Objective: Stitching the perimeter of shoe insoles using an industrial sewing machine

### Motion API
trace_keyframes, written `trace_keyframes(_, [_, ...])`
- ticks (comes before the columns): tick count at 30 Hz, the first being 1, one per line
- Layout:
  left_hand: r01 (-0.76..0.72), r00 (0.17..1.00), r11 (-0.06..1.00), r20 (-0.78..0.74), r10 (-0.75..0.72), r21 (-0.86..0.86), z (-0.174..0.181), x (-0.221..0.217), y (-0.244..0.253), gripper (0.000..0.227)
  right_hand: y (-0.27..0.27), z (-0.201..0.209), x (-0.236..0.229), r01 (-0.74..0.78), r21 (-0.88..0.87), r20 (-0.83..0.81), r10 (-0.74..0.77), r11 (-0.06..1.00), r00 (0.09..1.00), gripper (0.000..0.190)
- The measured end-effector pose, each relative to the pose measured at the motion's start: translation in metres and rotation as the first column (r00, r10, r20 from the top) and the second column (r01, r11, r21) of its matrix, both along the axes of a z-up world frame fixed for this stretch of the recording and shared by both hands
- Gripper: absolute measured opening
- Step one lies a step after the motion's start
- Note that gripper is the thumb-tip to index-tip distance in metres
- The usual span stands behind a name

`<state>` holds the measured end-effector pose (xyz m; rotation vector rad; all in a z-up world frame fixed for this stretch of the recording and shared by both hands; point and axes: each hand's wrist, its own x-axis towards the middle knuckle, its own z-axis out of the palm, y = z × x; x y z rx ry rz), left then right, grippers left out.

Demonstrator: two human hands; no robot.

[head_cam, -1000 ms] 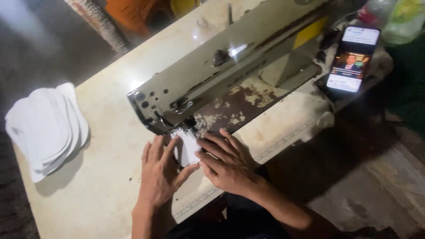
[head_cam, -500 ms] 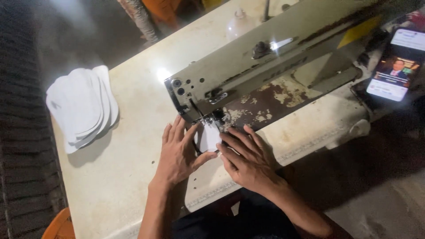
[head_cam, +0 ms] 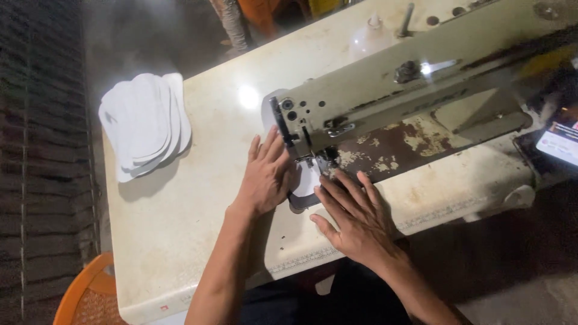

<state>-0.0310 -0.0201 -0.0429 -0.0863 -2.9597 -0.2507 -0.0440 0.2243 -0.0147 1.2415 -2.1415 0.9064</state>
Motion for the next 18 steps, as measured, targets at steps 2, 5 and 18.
trace_keyframes(2, [0.016,1.000,1.000,-0.025,-0.017,-0.019,-0.013,-0.004,-0.005,0.074,-0.001,0.000,0.001,-0.011,0.011,0.002,0.011,1.000,1.000,0.040])
trace_keyframes(5, [0.033,0.998,0.996,-0.052,-0.037,-0.084,-0.025,-0.008,-0.009,0.073,0.000,0.001,0.001,-0.009,0.092,0.031,0.006,0.996,0.999,0.048])
trace_keyframes(18, [-0.094,0.992,0.988,0.071,0.103,-0.121,-0.007,-0.011,-0.007,0.059,0.001,-0.003,0.000,-0.019,0.235,0.068,0.003,0.972,0.998,0.060])
